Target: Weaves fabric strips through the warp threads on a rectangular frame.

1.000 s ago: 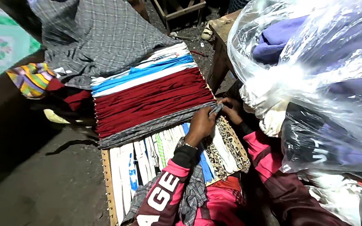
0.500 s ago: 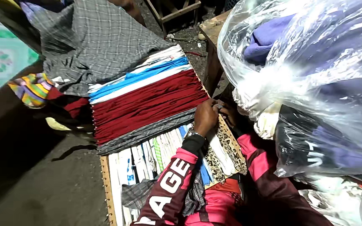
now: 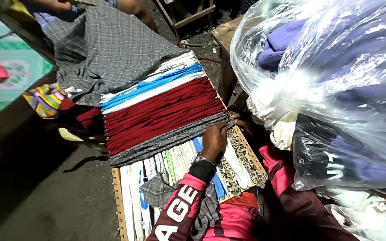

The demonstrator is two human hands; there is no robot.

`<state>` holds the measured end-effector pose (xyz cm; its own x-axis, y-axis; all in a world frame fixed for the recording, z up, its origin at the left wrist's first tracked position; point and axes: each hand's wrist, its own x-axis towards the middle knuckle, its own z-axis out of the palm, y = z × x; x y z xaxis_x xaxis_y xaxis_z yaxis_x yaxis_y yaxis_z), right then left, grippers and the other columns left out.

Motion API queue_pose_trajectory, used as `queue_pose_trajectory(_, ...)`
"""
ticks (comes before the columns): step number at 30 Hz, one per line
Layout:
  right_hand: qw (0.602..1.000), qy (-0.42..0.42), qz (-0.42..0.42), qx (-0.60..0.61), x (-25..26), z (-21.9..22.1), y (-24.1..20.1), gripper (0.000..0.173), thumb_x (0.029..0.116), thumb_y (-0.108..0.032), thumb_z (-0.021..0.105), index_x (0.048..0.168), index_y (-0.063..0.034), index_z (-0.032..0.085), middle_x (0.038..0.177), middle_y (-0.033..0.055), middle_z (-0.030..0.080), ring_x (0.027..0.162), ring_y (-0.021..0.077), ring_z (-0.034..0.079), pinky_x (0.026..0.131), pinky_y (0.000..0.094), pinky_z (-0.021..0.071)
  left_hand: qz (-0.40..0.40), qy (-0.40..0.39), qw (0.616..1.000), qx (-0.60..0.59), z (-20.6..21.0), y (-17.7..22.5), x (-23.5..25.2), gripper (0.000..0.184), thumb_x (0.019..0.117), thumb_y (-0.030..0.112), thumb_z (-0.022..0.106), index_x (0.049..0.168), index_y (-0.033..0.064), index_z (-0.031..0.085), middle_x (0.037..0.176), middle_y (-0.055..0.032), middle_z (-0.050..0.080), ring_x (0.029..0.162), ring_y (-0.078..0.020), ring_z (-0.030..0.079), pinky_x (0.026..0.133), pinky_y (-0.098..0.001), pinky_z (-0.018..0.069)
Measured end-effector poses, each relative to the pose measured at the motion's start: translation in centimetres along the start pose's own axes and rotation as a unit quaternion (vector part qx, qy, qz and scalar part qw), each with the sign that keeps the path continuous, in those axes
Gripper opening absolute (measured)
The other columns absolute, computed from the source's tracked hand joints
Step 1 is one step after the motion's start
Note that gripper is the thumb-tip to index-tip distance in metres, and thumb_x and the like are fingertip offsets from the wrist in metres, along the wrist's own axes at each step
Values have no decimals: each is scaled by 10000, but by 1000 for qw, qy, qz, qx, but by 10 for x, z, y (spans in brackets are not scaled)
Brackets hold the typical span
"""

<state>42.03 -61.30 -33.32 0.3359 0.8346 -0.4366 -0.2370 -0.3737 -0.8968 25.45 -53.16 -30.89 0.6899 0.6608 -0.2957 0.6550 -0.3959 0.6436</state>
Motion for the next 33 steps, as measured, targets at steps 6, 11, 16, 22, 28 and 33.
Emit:
queue_pose_trajectory(6,992,7,-107,-70,7,-6,26,287,989,-39,513,1230,76,618,1156,158,643,1002,138,612,901,316,522,-38,-55,995,-80,-40,-17,-27,229,1043,239,604,1147,80,733,938,-105,728,841,-228,697,829,-479,577)
queue_pose_trajectory(11,990,79,-86,-84,-2,6,20,149,986,-63,597,1065,52,648,922,85,648,808,100,599,778,306,532,-77,-148,961,-222,-76,-30,-57,247,1059,280,583,1003,82,720,708,5,586,555,-73,496,542,-264,443)
queue_pose_trajectory(16,943,139,-118,-277,-39,30,-12,318,1028,-274,609,1251,-51,650,1123,125,698,966,201,682,889,460,567,-99,-178,894,-398,-92,-53,-106,247,1081,251,525,1129,66,681,671,32,521,500,-55,466,467,-224,437)
queue_pose_trajectory(22,949,-180,-143,-217,-110,126,-39,280,962,-360,680,1062,-102,725,960,-13,720,828,80,676,751,309,592,-70,-86,719,-686,-115,-69,-187,192,1098,198,421,1055,86,570,580,78,383,432,-42,394,412,-195,389)
queue_pose_trajectory(28,850,-381,-155,-329,-160,206,-11,521,934,-554,671,1227,-124,696,1011,73,746,963,208,723,870,517,595,7,1,728,-686,-161,-74,-241,201,1061,176,504,1120,29,626,585,60,425,445,-59,444,430,-224,438)
queue_pose_trajectory(33,794,-496,-92,-340,-203,189,-52,461,971,-484,664,1127,-50,684,780,133,705,736,290,722,676,564,586,-132,80,851,-502,-182,-150,-252,200,1034,134,515,1152,58,657,654,45,513,485,-37,452,450,-200,418)
